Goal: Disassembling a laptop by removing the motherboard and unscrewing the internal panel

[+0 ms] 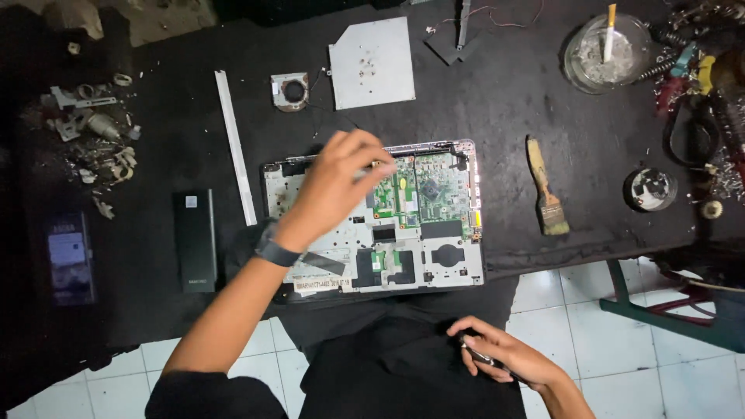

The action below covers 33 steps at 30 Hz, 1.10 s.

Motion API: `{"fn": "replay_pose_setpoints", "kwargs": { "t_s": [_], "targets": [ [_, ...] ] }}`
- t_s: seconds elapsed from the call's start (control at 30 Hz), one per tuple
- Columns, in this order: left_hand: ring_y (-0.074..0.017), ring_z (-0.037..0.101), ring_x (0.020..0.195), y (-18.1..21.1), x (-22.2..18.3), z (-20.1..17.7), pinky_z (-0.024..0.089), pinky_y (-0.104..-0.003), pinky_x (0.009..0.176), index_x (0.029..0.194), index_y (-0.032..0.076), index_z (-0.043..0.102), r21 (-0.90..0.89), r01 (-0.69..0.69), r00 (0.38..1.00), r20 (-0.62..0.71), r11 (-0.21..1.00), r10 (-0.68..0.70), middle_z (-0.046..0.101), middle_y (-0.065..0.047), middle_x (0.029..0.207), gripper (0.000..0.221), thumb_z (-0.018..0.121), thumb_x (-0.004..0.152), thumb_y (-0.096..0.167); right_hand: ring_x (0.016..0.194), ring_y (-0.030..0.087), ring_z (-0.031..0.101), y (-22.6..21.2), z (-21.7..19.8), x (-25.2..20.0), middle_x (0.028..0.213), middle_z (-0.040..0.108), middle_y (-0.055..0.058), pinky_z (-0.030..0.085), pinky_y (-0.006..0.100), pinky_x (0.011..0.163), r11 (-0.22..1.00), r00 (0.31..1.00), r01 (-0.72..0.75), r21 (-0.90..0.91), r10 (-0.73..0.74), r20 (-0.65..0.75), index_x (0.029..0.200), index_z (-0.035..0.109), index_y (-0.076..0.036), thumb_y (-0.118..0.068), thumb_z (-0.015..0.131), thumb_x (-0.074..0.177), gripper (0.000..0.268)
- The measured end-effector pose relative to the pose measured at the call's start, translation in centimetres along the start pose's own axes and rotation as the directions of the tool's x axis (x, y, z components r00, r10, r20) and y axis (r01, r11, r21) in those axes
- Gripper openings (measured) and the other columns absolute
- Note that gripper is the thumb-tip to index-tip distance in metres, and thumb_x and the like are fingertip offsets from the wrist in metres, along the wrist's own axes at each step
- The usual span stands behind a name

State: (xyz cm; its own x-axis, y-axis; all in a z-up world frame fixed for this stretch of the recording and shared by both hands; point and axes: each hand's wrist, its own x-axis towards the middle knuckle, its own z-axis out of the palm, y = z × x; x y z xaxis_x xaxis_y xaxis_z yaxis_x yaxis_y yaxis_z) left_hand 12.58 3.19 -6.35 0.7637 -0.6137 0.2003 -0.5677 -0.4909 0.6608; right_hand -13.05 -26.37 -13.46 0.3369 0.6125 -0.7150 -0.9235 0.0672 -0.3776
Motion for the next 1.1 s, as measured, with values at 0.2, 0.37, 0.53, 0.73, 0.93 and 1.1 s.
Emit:
{"fn": "replay_pose_setpoints", "kwargs": {
  "t_s": [0.2, 0.37, 0.53, 0.73, 0.93, 1.1],
  "targets": [
    [-0.0234, 0.064, 0.1, -3.5, 1.0, -3.1, 0.043, -0.046, 0.104, 0.11, 0.008, 0.07, 0.071, 0.089, 0.984, -0.163, 0.993, -0.077, 0.069, -0.007, 0.107, 0.015, 0.061, 0.106, 0.019, 0.035, 0.006, 0.024, 3.1, -3.0, 4.4, 0.073, 0.056, 0.02, 0.024, 0.023, 0.029, 0.963, 0.991, 0.11, 0.248, -0.089, -0.095, 0.124, 0.061, 0.002, -0.022, 0.055, 0.104, 0.032],
    [-0.0279, 0.049, 0.091, -6.4, 4.1, -2.9, 0.046, -0.041, 0.077, 0.11, 0.01, 0.073, 0.305, 0.031, 0.986, -0.164, 0.952, 0.021, 0.06, -0.004, 0.104, 0.009, 0.072, 0.102, 0.013, 0.032, 0.009, 0.026, 2.4, -2.1, 4.4, 0.076, 0.062, 0.027, 0.027, 0.025, 0.031, 0.951, 0.992, 0.107, 0.289, -0.081, -0.101, 0.129, 0.061, 0.004, -0.021, 0.051, 0.105, 0.036],
    [-0.0315, 0.046, 0.097, -7.3, 5.8, -2.2, 0.041, -0.044, 0.08, 0.109, 0.014, 0.073, 0.452, 0.003, 0.988, -0.138, 0.892, 0.067, 0.049, -0.009, 0.109, 0.008, 0.076, 0.101, 0.017, 0.032, 0.01, 0.028, 2.0, -1.8, 4.3, 0.076, 0.064, 0.027, 0.032, 0.025, 0.032, 0.95, 0.989, 0.123, 0.288, -0.094, -0.113, 0.131, 0.061, 0.006, -0.022, 0.052, 0.103, 0.04],
    [-0.033, 0.046, 0.099, -6.8, 6.3, -2.1, 0.036, -0.046, 0.081, 0.102, 0.016, 0.072, 0.478, 0.003, 0.993, -0.102, 0.879, 0.052, 0.05, -0.009, 0.11, 0.006, 0.074, 0.104, 0.022, 0.031, 0.01, 0.03, 1.8, -2.0, 4.3, 0.076, 0.063, 0.027, 0.033, 0.025, 0.032, 0.942, 0.991, 0.108, 0.319, -0.075, -0.112, 0.13, 0.061, 0.007, -0.022, 0.055, 0.102, 0.04],
    [-0.0319, 0.045, 0.097, -6.7, 6.5, -1.5, 0.031, -0.044, 0.079, 0.1, 0.017, 0.069, 0.514, 0.006, 0.993, -0.107, 0.858, 0.057, 0.051, -0.009, 0.111, 0.01, 0.07, 0.108, 0.024, 0.033, 0.009, 0.031, 1.8, -2.5, 4.3, 0.076, 0.063, 0.026, 0.036, 0.025, 0.032, 0.954, 0.992, 0.125, 0.272, -0.117, -0.047, 0.128, 0.06, 0.007, -0.021, 0.053, 0.103, 0.037],
    [-0.0304, 0.046, 0.096, -6.7, 7.0, -1.2, 0.03, -0.042, 0.077, 0.105, 0.016, 0.068, 0.535, 0.007, 0.989, -0.127, 0.845, 0.072, 0.054, -0.007, 0.11, 0.01, 0.074, 0.106, 0.023, 0.03, 0.013, 0.033, 1.7, -2.5, 4.2, 0.071, 0.062, 0.026, 0.037, 0.025, 0.033, 0.965, 0.992, 0.129, 0.228, -0.125, -0.032, 0.128, 0.06, 0.007, -0.023, 0.053, 0.103, 0.039]
  ]
}}
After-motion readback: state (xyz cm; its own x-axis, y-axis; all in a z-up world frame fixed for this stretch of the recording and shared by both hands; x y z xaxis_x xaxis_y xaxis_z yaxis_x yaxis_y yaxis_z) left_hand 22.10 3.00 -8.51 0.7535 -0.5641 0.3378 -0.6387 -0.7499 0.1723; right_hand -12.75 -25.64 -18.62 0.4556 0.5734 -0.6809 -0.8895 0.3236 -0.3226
